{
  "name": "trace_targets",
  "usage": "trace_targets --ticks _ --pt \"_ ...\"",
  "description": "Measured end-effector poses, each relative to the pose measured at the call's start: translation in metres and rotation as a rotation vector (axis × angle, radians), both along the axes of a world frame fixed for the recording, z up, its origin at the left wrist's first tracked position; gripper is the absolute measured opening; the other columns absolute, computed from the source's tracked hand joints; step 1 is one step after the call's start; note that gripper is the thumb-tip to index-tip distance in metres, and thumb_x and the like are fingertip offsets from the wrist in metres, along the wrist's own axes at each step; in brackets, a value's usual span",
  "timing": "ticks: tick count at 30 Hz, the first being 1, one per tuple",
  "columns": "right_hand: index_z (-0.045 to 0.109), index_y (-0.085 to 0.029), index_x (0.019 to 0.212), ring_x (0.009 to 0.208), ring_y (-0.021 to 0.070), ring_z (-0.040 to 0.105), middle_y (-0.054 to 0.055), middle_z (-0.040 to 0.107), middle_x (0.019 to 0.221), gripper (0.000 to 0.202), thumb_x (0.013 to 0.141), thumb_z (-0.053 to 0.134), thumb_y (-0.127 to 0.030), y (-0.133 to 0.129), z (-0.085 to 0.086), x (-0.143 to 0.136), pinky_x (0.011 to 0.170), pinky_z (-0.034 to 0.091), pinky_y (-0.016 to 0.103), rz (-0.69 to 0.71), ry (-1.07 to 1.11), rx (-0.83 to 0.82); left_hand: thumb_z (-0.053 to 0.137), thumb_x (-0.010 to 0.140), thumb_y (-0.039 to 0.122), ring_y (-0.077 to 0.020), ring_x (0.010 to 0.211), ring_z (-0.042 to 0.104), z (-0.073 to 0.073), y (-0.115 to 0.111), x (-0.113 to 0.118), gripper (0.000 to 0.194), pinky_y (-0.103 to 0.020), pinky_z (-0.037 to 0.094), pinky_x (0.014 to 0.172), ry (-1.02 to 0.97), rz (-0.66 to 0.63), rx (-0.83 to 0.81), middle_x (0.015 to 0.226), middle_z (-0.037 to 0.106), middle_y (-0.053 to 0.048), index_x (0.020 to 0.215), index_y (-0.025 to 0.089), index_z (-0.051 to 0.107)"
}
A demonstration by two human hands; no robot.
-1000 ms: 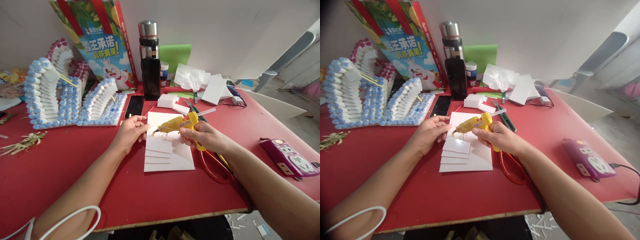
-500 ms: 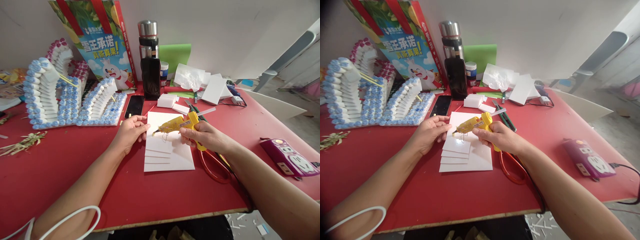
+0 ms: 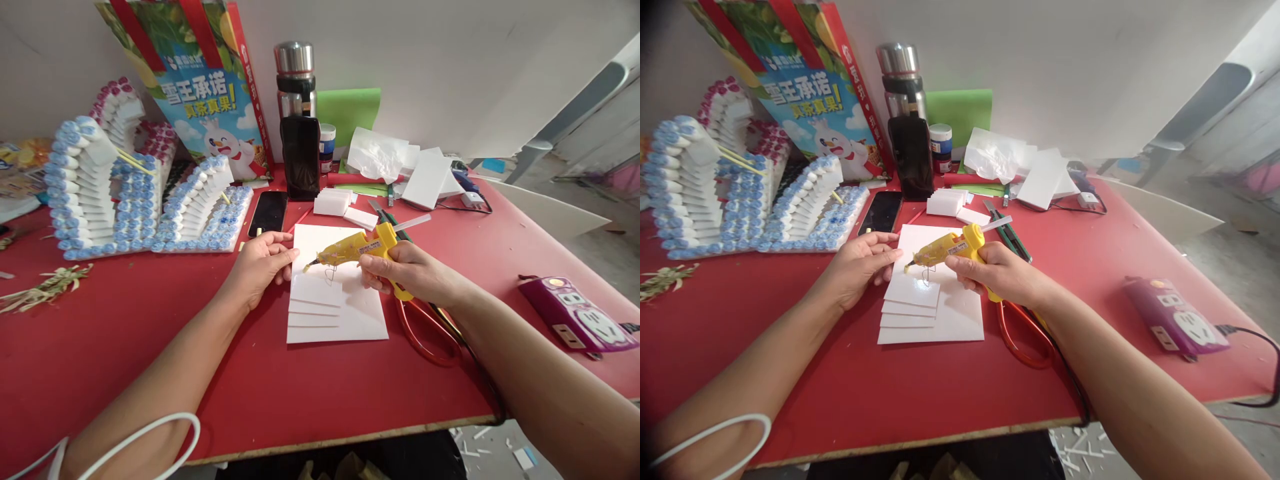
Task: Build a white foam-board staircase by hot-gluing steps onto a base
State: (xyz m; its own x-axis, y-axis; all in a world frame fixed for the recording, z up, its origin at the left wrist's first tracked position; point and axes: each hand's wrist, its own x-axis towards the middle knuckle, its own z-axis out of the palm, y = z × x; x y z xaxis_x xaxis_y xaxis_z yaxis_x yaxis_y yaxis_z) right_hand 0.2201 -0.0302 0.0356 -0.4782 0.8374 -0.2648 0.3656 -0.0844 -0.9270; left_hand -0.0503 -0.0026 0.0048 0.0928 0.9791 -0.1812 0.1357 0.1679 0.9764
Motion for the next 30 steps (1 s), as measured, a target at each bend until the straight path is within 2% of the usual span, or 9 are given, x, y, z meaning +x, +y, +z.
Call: trace_targets --ticks 5,9,13,16,21,30 --pt "0.058 -0.018 0.063 0.061 0.0122 0.047 0.000 0.052 0.062 0.057 0.090 0.059 -0.068 0.000 0.001 -0.004 0.059 0.035 0.028 -0.030 0.037 0.010 0.074 0.078 0.028 -0.0097 0.051 0.055 -0.003 0.001 -0.004 0.038 -0.021 0.039 0.044 0.112 -0.031 0.030 0.070 0.062 0.001 0.110 0.014 0.060" --pt "0.061 -0.017 0.068 0.060 0.0112 0.048 0.001 0.056 0.066 0.052 0.091 0.060 -0.064 0.002 -0.002 -0.005 0.061 0.037 0.028 -0.049 0.112 0.005 0.075 0.076 0.026 -0.0097 0.057 0.058 0.001 0.004 -0.015 0.035 -0.023 0.043 0.047 0.215 -0.077 0.026 0.088 0.060 0.000 0.106 0.017 0.061" --pt "0.063 -0.017 0.074 0.060 0.0106 0.049 0.000 0.055 0.072 0.047 0.095 0.058 -0.059 0.005 -0.010 -0.003 0.072 0.046 0.030 -0.092 0.232 -0.032 0.079 0.073 0.028 -0.0091 0.066 0.053 0.008 0.006 -0.028 0.032 -0.021 0.042 0.056 0.258 -0.284 0.043 0.082 0.054 0.003 0.102 0.020 0.067" --pt "0.062 -0.018 0.075 0.060 0.0108 0.050 0.000 0.055 0.072 0.046 0.095 0.058 -0.059 0.007 -0.014 -0.003 0.074 0.047 0.031 -0.109 0.243 -0.040 0.078 0.075 0.033 -0.0118 0.074 0.056 0.007 0.006 -0.030 0.028 -0.023 0.045 0.066 0.277 -0.396 0.032 0.080 0.059 0.001 0.099 0.019 0.071" --pt "0.062 -0.018 0.074 0.060 0.0111 0.051 0.000 0.056 0.072 0.047 0.095 0.057 -0.059 0.007 -0.014 -0.003 0.072 0.046 0.031 -0.104 0.219 -0.041 0.075 0.078 0.038 -0.0157 0.081 0.060 0.006 0.007 -0.023 0.023 -0.029 0.048 0.075 0.361 -0.443 0.075 0.087 0.068 -0.003 0.093 0.019 0.073" --pt "0.062 -0.018 0.071 0.059 0.0112 0.049 0.000 0.054 0.071 0.049 0.095 0.057 -0.060 0.007 -0.013 -0.004 0.071 0.044 0.031 -0.079 0.189 -0.017 0.074 0.082 0.040 -0.0161 0.089 0.063 0.007 0.008 -0.022 0.022 -0.029 0.050 0.085 0.363 -0.497 0.173 0.095 0.067 -0.002 0.095 0.022 0.078"
